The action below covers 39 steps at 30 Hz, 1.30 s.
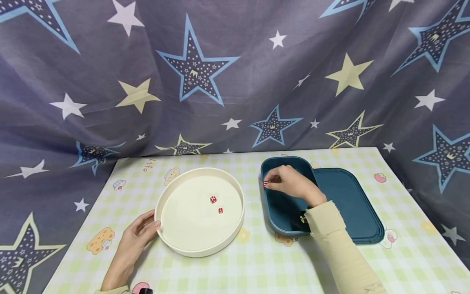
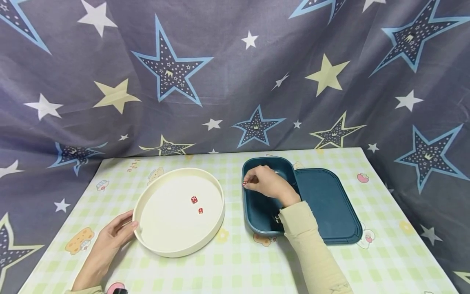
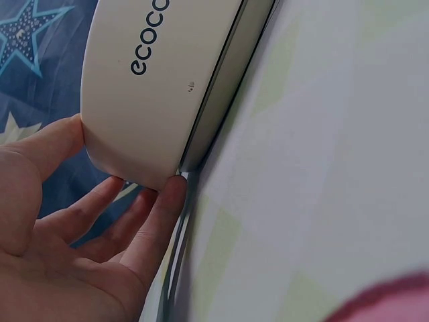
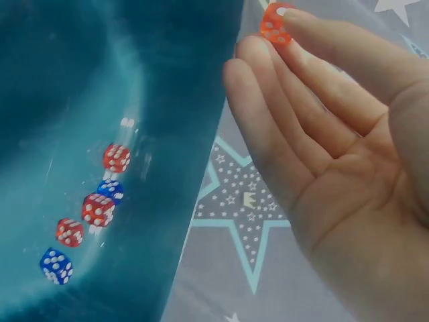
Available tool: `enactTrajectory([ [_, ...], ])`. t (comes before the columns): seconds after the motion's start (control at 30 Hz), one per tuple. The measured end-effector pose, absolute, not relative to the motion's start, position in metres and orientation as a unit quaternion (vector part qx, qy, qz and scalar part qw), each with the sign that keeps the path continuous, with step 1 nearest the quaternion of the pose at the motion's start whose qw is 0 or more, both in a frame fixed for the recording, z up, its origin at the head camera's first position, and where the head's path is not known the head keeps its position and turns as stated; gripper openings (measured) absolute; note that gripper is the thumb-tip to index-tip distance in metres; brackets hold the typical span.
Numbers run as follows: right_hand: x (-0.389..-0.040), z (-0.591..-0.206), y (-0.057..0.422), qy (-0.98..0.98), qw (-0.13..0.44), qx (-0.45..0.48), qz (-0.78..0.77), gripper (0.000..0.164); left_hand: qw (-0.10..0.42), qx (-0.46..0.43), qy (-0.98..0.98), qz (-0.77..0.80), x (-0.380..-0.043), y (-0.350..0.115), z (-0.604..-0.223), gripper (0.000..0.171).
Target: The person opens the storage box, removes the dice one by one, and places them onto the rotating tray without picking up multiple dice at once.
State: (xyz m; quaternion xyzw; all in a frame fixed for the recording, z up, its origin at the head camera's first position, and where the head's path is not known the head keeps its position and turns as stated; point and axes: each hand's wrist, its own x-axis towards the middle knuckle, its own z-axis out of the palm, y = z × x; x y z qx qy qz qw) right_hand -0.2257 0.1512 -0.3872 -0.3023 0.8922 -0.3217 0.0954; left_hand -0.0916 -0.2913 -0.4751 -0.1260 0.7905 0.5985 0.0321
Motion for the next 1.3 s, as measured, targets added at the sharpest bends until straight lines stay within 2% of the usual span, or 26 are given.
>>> enactTrajectory([
  [0.73, -0.215, -0.374, 0.105, 0.891, 0.092, -0.316, -0.312, 0.008, 0.025, -0.106, 0.79, 0.604, -0.091, -0.292, -0.472, 0.067],
  [1.3, -0.206, -0.384, 0.061, 0.891, 0.106, -0.331, -0.291, 0.005, 0.03, -0.113, 0.791, 0.601, -0.091, -0.292, -0.473, 0.066],
])
